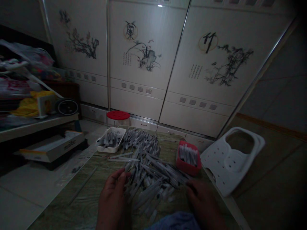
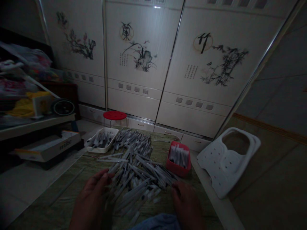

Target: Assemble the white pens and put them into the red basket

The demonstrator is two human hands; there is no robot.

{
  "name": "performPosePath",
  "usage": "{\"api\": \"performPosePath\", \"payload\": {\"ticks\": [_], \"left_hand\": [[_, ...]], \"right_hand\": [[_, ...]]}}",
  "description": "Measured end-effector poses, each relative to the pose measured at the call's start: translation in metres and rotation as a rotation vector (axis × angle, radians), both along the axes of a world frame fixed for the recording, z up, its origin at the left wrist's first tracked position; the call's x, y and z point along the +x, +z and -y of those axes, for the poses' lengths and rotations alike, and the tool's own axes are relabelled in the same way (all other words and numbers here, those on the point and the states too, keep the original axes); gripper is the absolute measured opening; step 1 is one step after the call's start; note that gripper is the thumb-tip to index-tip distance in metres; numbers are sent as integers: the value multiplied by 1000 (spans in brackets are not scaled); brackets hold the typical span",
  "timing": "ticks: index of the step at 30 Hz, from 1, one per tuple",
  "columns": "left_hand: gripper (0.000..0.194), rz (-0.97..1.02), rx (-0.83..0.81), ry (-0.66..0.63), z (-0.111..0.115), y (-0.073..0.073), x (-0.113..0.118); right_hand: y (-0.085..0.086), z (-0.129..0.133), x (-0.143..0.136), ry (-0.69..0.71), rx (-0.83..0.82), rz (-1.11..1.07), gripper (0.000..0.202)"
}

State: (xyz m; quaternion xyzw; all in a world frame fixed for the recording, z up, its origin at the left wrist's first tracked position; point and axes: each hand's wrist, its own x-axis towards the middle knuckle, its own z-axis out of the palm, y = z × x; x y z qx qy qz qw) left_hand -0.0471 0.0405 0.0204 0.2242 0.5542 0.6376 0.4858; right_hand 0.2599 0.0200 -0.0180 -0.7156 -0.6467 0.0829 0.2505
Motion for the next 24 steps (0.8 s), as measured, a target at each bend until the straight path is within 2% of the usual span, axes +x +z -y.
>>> {"api": "performPosePath", "payload": {"ticks": [2,5,9,17,24], "left_hand": [[32,43,-14,14,1,3,1],[34,74,-18,22,2,3,0],[40,65,-5,1,0,-3,-5],[41,126,-16,0,0,7,-7],[41,-10,11,-48,-3,-8,-12]], "right_hand": [[6,-9,-21,99,-32,17,27],[15,-24,-46,165,-105,104,28],[24,-43,-64,238,-157,181,31],[37,-63,-68,282,-252,332,24],[35,-68,-63,313,-269,341,17]]}}
